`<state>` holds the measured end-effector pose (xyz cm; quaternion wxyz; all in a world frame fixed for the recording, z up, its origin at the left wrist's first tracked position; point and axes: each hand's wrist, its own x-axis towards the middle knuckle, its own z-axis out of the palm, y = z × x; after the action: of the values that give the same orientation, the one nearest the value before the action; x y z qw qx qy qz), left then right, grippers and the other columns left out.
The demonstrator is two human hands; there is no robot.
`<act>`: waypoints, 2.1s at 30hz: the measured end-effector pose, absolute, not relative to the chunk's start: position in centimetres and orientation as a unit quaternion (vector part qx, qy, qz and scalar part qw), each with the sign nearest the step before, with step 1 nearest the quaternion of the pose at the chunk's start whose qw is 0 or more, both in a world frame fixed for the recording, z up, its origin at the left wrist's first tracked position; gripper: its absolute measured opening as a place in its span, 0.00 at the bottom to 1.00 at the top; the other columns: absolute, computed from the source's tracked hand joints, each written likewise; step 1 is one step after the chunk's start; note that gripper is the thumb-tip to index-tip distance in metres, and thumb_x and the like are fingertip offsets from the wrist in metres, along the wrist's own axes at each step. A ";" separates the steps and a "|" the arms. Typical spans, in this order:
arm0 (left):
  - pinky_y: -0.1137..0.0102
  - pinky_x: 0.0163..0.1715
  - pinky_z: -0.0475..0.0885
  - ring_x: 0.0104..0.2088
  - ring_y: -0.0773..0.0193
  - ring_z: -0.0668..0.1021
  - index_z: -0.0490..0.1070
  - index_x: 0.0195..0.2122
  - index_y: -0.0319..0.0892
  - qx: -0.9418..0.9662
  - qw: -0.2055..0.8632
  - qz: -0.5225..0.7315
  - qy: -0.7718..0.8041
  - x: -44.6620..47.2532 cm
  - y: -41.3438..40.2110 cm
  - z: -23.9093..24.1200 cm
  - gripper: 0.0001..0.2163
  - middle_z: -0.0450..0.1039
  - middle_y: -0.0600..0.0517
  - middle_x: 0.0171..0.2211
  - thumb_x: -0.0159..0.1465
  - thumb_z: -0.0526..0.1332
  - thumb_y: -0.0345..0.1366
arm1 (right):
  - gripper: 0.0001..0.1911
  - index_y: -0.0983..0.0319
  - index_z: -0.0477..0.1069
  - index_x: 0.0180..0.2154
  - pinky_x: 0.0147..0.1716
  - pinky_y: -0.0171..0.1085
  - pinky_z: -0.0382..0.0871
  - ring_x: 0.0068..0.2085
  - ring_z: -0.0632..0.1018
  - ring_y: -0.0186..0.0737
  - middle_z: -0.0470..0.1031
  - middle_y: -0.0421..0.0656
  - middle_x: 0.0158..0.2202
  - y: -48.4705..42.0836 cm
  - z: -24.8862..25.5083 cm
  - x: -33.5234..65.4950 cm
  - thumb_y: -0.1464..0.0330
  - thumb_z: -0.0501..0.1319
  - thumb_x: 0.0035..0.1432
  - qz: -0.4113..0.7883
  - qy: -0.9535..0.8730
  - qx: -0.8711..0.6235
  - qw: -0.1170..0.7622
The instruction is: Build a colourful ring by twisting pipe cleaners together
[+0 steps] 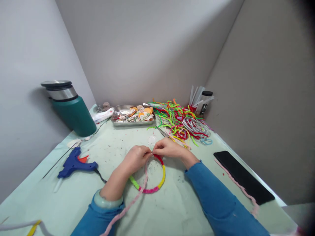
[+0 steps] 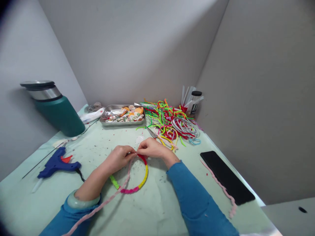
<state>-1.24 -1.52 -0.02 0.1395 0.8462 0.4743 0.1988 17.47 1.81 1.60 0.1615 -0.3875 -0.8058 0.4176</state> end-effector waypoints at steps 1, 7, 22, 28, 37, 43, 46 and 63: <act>0.74 0.27 0.60 0.28 0.66 0.74 0.75 0.31 0.41 0.846 0.140 0.196 0.475 -1.2 -1.5 0.0 0.09 0.76 0.50 0.27 0.60 0.55 0.35 | 0.11 0.68 0.73 0.26 0.20 0.28 0.54 0.21 0.62 0.27 0.64 0.37 0.19 1.8 1.6 17.5 0.67 0.56 0.50 0.412 -0.809 -0.387 0.161; 0.74 0.27 0.60 0.28 0.66 0.74 0.75 0.31 0.41 0.851 0.144 0.189 0.468 -1.2 -1.7 0.2 0.09 0.76 0.50 0.28 0.61 0.55 0.35 | 0.10 0.67 0.73 0.25 0.21 0.27 0.54 0.22 0.63 0.27 0.66 0.36 0.19 1.7 1.7 17.5 0.69 0.56 0.50 0.387 -0.827 -0.374 0.164; 0.75 0.30 0.65 0.28 0.69 0.73 0.75 0.32 0.41 0.800 0.161 0.378 0.437 -1.6 -1.2 0.5 0.06 0.74 0.51 0.28 0.60 0.58 0.33 | 0.16 0.67 0.70 0.30 0.20 0.29 0.63 0.20 0.71 0.29 0.73 0.41 0.22 2.1 0.7 17.2 0.58 0.60 0.53 0.640 -0.606 -0.361 0.306; 0.75 0.28 0.65 0.26 0.69 0.72 0.77 0.33 0.41 0.781 0.169 0.401 0.448 -1.5 -1.3 0.9 0.08 0.73 0.50 0.26 0.59 0.58 0.34 | 0.20 0.66 0.69 0.42 0.15 0.27 0.62 0.16 0.70 0.28 0.76 0.42 0.24 2.0 -0.3 16.6 0.60 0.64 0.50 0.726 -0.586 -0.290 0.214; 0.75 0.30 0.67 0.28 0.68 0.74 0.77 0.34 0.40 0.769 0.232 0.411 0.431 -1.4 -1.6 1.5 0.09 0.75 0.49 0.28 0.60 0.58 0.36 | 0.21 0.66 0.73 0.41 0.20 0.29 0.68 0.27 0.77 0.35 0.77 0.47 0.32 2.4 -0.8 16.2 0.60 0.66 0.47 0.742 -0.536 -0.284 0.286; 0.74 0.33 0.68 0.30 0.67 0.76 0.75 0.38 0.39 0.737 0.287 0.423 0.442 -1.4 -1.4 0.9 0.11 0.77 0.49 0.32 0.60 0.56 0.37 | 0.20 0.65 0.74 0.42 0.32 0.33 0.69 0.32 0.77 0.35 0.78 0.46 0.35 2.4 -0.3 16.2 0.63 0.66 0.46 0.705 -0.507 -0.311 0.387; 0.75 0.29 0.67 0.27 0.68 0.74 0.74 0.37 0.39 0.717 0.306 0.421 0.464 -1.5 -1.2 0.5 0.11 0.77 0.50 0.32 0.60 0.57 0.39 | 0.19 0.64 0.75 0.41 0.43 0.38 0.67 0.39 0.76 0.38 0.77 0.46 0.39 2.5 -0.4 16.0 0.63 0.66 0.46 0.683 -0.518 -0.306 0.414; 0.75 0.24 0.62 0.22 0.69 0.70 0.74 0.34 0.40 0.725 0.291 0.347 0.519 -1.6 -1.3 1.1 0.12 0.73 0.55 0.22 0.59 0.55 0.40 | 0.20 0.60 0.71 0.49 0.55 0.45 0.59 0.53 0.70 0.43 0.71 0.45 0.52 1.0 1.2 15.7 0.61 0.59 0.55 0.588 -0.646 -0.252 0.416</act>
<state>-1.55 -1.26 1.06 0.2911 0.7246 0.5192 0.3475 15.69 1.02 1.19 0.4163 -0.2521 -0.6457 0.5884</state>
